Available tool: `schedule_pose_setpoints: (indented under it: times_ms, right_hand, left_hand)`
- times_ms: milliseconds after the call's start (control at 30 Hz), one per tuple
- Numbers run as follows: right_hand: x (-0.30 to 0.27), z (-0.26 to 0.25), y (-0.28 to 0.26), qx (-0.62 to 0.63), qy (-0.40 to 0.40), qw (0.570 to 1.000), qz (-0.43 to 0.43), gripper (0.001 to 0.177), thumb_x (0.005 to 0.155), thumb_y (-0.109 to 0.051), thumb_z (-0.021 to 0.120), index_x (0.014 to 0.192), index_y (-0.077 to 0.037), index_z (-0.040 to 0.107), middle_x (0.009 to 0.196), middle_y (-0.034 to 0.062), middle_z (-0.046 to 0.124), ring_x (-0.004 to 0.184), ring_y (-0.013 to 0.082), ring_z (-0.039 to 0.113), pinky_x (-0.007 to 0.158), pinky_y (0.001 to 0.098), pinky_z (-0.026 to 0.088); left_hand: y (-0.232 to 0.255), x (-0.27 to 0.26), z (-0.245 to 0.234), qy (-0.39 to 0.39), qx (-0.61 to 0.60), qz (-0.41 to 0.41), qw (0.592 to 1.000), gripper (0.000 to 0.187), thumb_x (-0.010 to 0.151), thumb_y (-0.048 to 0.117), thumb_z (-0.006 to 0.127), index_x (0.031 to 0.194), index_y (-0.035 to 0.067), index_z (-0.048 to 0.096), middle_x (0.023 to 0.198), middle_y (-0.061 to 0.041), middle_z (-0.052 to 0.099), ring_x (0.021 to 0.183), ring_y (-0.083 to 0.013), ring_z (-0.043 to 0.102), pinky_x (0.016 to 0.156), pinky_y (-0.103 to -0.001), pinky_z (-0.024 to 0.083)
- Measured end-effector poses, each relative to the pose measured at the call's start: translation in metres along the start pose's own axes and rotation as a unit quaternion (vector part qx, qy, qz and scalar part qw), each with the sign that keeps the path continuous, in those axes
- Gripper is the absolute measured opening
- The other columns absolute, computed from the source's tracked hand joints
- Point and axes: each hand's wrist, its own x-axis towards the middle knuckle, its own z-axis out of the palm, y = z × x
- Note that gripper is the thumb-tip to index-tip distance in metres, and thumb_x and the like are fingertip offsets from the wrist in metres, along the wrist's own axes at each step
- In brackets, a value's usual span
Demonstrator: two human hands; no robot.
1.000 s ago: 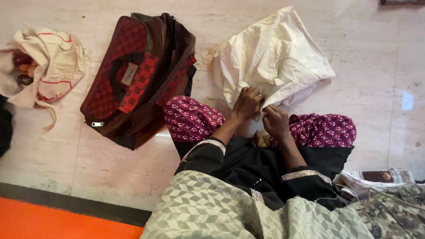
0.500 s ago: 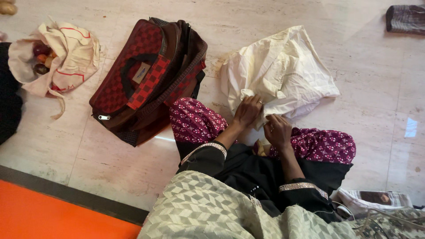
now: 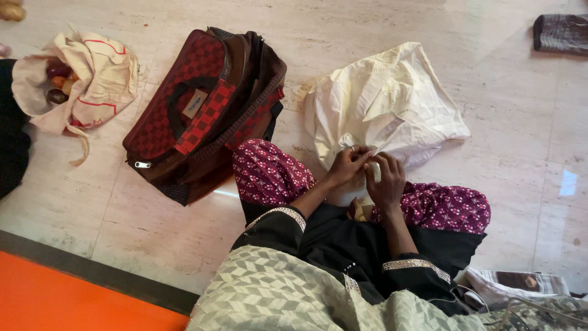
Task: The person unfolds and then smooths a white garment on the floor by hand.
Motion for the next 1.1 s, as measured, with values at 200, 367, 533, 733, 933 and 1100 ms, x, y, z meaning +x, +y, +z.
schedule_pose_setpoints:
  times_ms: [200,367,533,733,933,1100]
  right_hand:
    - [-0.005,0.013,0.019,0.031,0.028,0.997,0.061,0.022,0.092,-0.018,0.082,0.105,-0.006,0.07,0.104,0.0102,0.073,0.097,0.0328,0.068,0.088,0.0431,0.053]
    - [-0.008,0.016,0.026,0.059,0.018,0.994,0.089,0.02,0.091,-0.017,0.084,0.104,-0.006,0.074,0.099,0.0086,0.073,0.091,0.0292,0.07,0.081,0.0397,0.053]
    - [-0.011,0.017,0.029,0.009,-0.004,0.994,0.108,0.014,0.092,-0.021,0.082,0.098,-0.01,0.076,0.094,0.0047,0.073,0.085,0.0256,0.068,0.08,0.0398,0.052]
    - [-0.014,0.021,0.025,-0.127,-0.01,0.992,0.019,0.012,0.097,-0.025,0.073,0.099,-0.013,0.077,0.096,0.0023,0.073,0.094,0.0247,0.067,0.084,0.0412,0.05]
    - [-0.016,0.025,0.021,-0.165,0.003,0.986,0.015,0.011,0.099,-0.023,0.072,0.102,-0.014,0.078,0.097,0.0017,0.073,0.092,0.024,0.067,0.084,0.0398,0.052]
    - [-0.015,0.024,0.023,-0.009,0.028,0.992,0.121,0.012,0.096,-0.02,0.077,0.096,-0.008,0.077,0.094,0.0072,0.074,0.088,0.0262,0.068,0.078,0.0394,0.053]
  left_hand:
    - [-0.032,0.002,0.0,-0.051,-0.106,-0.071,0.99,0.02,0.102,0.011,0.064,0.113,-0.004,0.071,0.088,-0.005,0.075,0.063,-0.0055,0.063,0.056,-0.023,0.051]
    - [-0.01,0.0,0.0,-0.045,-0.136,-0.08,0.986,0.017,0.102,0.01,0.062,0.109,-0.003,0.07,0.09,-0.008,0.074,0.06,-0.012,0.065,0.056,-0.028,0.052]
    - [0.052,-0.015,-0.01,0.016,0.26,0.153,0.953,0.017,0.093,0.015,0.07,0.105,0.002,0.073,0.096,-0.013,0.071,0.085,-0.0273,0.071,0.077,-0.04,0.055]
    - [0.06,-0.017,-0.007,-0.029,0.494,0.199,0.846,0.024,0.089,0.017,0.069,0.108,0.002,0.071,0.102,-0.012,0.063,0.09,-0.0281,0.065,0.088,-0.041,0.05]
    - [0.06,-0.019,-0.005,0.01,0.485,0.213,0.848,0.03,0.087,0.025,0.071,0.11,0.007,0.072,0.102,-0.008,0.064,0.101,-0.0239,0.062,0.096,-0.048,0.038]
    - [0.069,-0.017,-0.01,0.024,0.461,0.191,0.866,0.026,0.087,0.032,0.073,0.103,0.012,0.074,0.102,-0.002,0.066,0.106,-0.023,0.058,0.099,-0.051,0.034]
